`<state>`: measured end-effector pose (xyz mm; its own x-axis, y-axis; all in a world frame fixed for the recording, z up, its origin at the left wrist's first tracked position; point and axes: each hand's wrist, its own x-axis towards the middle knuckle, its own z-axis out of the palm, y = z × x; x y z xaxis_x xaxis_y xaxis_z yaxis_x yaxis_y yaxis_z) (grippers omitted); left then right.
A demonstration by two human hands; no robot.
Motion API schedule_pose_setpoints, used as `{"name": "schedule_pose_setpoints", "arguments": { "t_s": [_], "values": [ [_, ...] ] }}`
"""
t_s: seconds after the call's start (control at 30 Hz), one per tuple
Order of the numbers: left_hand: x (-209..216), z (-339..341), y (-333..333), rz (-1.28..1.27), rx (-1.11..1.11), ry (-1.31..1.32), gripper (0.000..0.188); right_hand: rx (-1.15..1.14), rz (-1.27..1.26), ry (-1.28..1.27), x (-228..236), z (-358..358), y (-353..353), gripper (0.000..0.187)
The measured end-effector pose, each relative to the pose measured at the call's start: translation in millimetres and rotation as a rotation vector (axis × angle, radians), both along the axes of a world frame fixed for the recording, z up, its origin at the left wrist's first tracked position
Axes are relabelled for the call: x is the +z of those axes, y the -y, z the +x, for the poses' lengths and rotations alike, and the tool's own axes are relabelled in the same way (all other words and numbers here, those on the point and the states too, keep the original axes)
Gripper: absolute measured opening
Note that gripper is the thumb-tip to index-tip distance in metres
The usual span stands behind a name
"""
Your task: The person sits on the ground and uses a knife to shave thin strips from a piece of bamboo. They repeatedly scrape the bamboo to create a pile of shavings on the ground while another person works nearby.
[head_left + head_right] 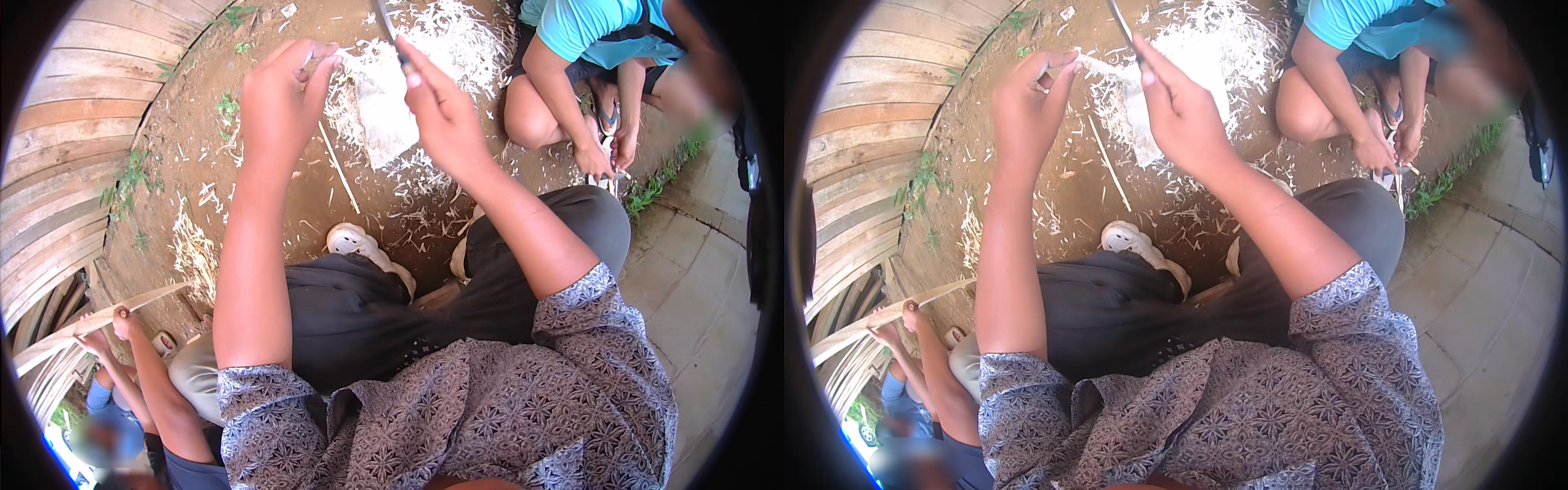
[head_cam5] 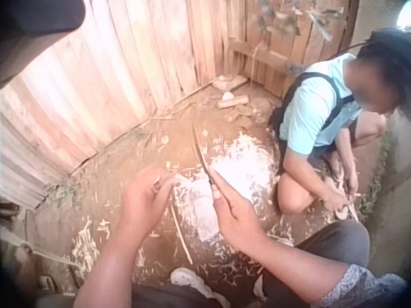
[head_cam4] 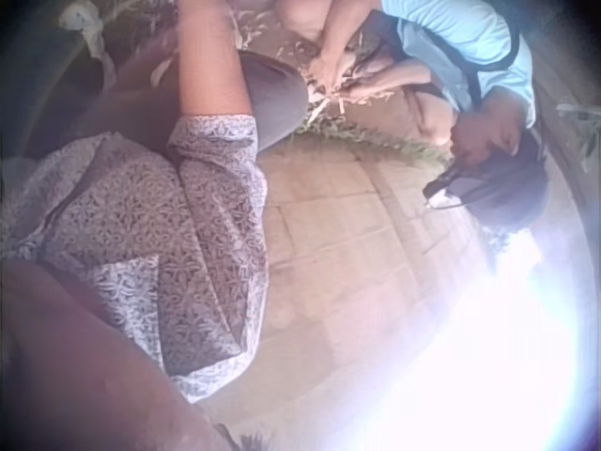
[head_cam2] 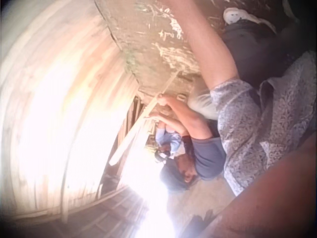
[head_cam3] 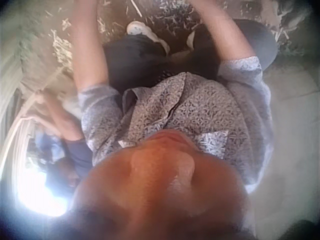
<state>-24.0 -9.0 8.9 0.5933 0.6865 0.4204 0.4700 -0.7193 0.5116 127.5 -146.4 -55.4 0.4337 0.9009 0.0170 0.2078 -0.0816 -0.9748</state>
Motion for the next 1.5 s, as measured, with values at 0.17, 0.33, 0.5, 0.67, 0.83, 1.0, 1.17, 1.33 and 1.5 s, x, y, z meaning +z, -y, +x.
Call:
{"name": "schedule_pose_setpoints", "arguments": {
  "t_s": [0.17, 0.33, 0.5, 0.67, 0.83, 1.0, 1.17, 1.33, 1.5],
  "values": [
    [-1, 13, 1, -0.015, -0.066, 0.022, 0.013, 0.042, -0.019, 0.427, -94, 14, 13, 0.043],
    [-3, 0, 0, 0.002, -0.043, -0.061, 0.015, 0.016, -0.036, 0.123, -16, 10, -5, 0.047],
    [-5, 3, 3, -0.064, 0.027, 0.031, 0.017, -0.058, 0.127, 0.022, -10, 17, -10, 0.047],
    [-14, -2, -8, -0.114, 0.141, 0.040, 0.021, -0.121, 0.058, -0.177, -17, 23, -6, 0.046],
    [-15, 8, -7, -0.059, 0.147, 0.091, 0.021, -0.060, -0.004, -0.155, -21, 22, -7, 0.045],
    [-13, 14, -1, -0.169, 0.192, 0.103, 0.024, -0.007, -0.031, -0.188, -34, 15, -5, 0.046],
    [-16, 10, -4, -0.030, 0.190, 0.012, 0.024, 0.073, -0.151, -0.195, -31, 12, 1, 0.048],
    [-6, 16, 2, -0.047, 0.106, -0.021, 0.017, 0.092, -0.289, -0.176, -21, 15, 4, 0.051],
    [0, 16, 5, -0.039, 0.002, -0.005, 0.016, 0.065, -0.097, 0.143, 0, 17, 9, 0.053]
  ]
}}
